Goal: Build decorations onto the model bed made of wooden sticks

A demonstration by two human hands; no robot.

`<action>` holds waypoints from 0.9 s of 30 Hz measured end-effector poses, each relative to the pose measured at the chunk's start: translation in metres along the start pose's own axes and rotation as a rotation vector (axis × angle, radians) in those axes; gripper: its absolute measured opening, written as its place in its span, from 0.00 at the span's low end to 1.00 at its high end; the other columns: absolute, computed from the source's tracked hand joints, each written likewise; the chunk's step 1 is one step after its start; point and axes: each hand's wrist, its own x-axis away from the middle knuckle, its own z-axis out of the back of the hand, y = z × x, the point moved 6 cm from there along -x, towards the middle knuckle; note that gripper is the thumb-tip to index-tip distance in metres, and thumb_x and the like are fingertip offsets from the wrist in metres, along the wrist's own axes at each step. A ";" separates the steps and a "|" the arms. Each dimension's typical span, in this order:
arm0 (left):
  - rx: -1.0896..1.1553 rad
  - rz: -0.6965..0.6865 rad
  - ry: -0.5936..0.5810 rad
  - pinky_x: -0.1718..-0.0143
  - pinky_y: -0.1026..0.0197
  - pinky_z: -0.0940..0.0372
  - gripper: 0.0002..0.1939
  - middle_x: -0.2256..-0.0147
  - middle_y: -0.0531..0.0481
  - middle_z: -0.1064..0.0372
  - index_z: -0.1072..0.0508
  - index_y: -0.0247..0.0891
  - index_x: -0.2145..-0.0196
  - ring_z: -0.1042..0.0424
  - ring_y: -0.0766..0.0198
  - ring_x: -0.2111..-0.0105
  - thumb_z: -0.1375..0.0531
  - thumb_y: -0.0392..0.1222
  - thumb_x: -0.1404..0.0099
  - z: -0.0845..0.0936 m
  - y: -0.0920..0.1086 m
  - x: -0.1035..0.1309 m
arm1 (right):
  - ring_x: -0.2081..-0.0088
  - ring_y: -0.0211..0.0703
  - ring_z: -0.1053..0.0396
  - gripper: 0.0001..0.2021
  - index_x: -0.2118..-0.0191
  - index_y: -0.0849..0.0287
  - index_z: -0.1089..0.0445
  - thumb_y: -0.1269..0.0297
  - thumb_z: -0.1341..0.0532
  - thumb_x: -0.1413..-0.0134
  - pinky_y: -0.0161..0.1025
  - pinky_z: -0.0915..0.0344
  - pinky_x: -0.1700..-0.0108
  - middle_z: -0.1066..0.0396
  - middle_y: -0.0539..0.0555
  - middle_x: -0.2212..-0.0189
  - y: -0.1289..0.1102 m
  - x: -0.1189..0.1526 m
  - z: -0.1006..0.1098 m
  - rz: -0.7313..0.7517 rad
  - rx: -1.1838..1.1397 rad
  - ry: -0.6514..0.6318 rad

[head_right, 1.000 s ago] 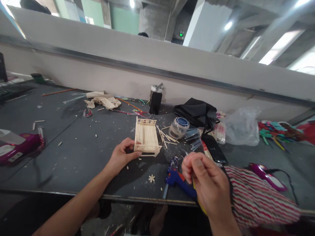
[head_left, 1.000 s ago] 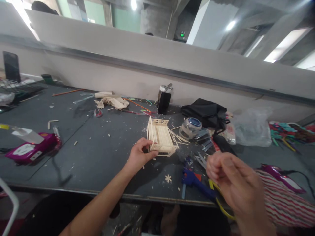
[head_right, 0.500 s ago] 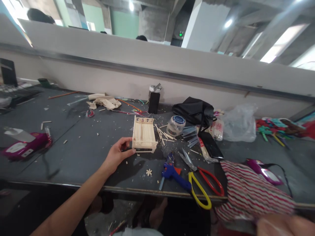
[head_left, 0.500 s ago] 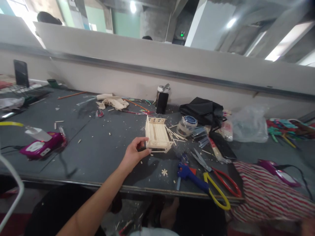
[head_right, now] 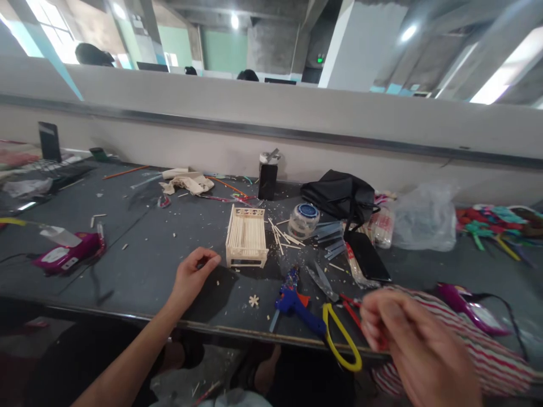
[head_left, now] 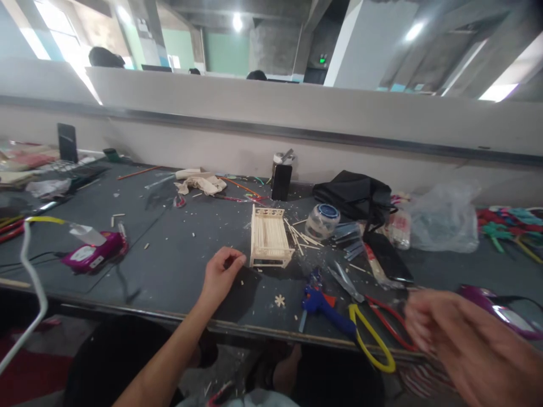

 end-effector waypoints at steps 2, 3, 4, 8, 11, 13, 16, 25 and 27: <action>0.066 0.097 0.026 0.71 0.65 0.43 0.10 0.75 0.54 0.36 0.29 0.37 0.72 0.38 0.66 0.73 0.41 0.47 0.40 0.004 -0.008 -0.006 | 0.78 0.38 0.36 0.08 0.64 0.54 0.29 0.56 0.40 0.42 0.36 0.38 0.77 0.33 0.50 0.77 -0.045 -0.038 -0.044 -0.009 0.131 -0.075; 0.091 0.131 0.041 0.72 0.65 0.44 0.11 0.76 0.55 0.37 0.29 0.37 0.72 0.39 0.67 0.75 0.41 0.48 0.40 0.005 -0.011 -0.011 | 0.79 0.37 0.37 0.09 0.65 0.54 0.29 0.55 0.39 0.44 0.36 0.38 0.77 0.33 0.50 0.77 -0.064 -0.055 -0.065 0.024 0.199 -0.121; 0.108 0.155 0.057 0.74 0.65 0.45 0.12 0.78 0.55 0.40 0.30 0.37 0.73 0.41 0.68 0.76 0.42 0.48 0.40 0.005 -0.013 -0.016 | 0.79 0.37 0.36 0.10 0.64 0.55 0.28 0.54 0.39 0.44 0.36 0.38 0.75 0.32 0.50 0.76 -0.079 -0.070 -0.083 0.064 0.253 -0.156; 0.119 0.177 0.115 0.77 0.66 0.49 0.16 0.81 0.58 0.49 0.39 0.38 0.77 0.47 0.69 0.79 0.49 0.50 0.36 0.001 -0.014 -0.039 | 0.76 0.38 0.35 0.10 0.62 0.56 0.26 0.57 0.41 0.43 0.37 0.39 0.71 0.30 0.49 0.76 -0.098 -0.117 -0.147 0.232 0.487 -0.395; 0.087 0.155 0.109 0.77 0.66 0.50 0.18 0.81 0.58 0.51 0.44 0.39 0.79 0.48 0.68 0.79 0.51 0.51 0.36 -0.008 -0.017 -0.052 | 0.63 0.42 0.29 0.09 0.63 0.56 0.24 0.62 0.41 0.44 0.38 0.37 0.59 0.25 0.52 0.64 -0.092 -0.138 -0.193 0.359 0.533 -0.637; 0.055 0.126 0.070 0.76 0.65 0.49 0.19 0.80 0.57 0.49 0.42 0.39 0.80 0.46 0.68 0.78 0.50 0.51 0.36 -0.015 -0.021 -0.056 | 0.62 0.43 0.29 0.10 0.62 0.57 0.24 0.64 0.41 0.44 0.38 0.37 0.58 0.24 0.53 0.62 -0.082 -0.144 -0.219 0.319 0.559 -0.810; 0.009 0.078 0.005 0.73 0.65 0.47 0.19 0.80 0.56 0.46 0.40 0.38 0.81 0.44 0.67 0.75 0.47 0.51 0.37 -0.021 -0.023 -0.057 | 0.62 0.44 0.28 0.11 0.61 0.59 0.23 0.64 0.42 0.45 0.38 0.36 0.57 0.23 0.54 0.63 -0.069 -0.147 -0.245 0.207 0.575 -0.984; -0.047 0.044 -0.049 0.70 0.65 0.46 0.18 0.78 0.55 0.43 0.35 0.37 0.78 0.41 0.66 0.74 0.47 0.50 0.36 -0.024 -0.023 -0.056 | 0.71 0.38 0.34 0.11 0.68 0.62 0.24 0.61 0.40 0.48 0.34 0.39 0.68 0.27 0.50 0.74 -0.056 -0.149 -0.267 0.085 0.547 -1.197; -0.048 0.041 -0.051 0.71 0.65 0.46 0.18 0.78 0.55 0.42 0.35 0.37 0.78 0.41 0.66 0.74 0.47 0.50 0.36 -0.024 -0.023 -0.056 | 0.74 0.35 0.37 0.09 0.70 0.62 0.25 0.63 0.40 0.49 0.32 0.42 0.71 0.30 0.48 0.77 -0.054 -0.149 -0.269 0.067 0.538 -1.216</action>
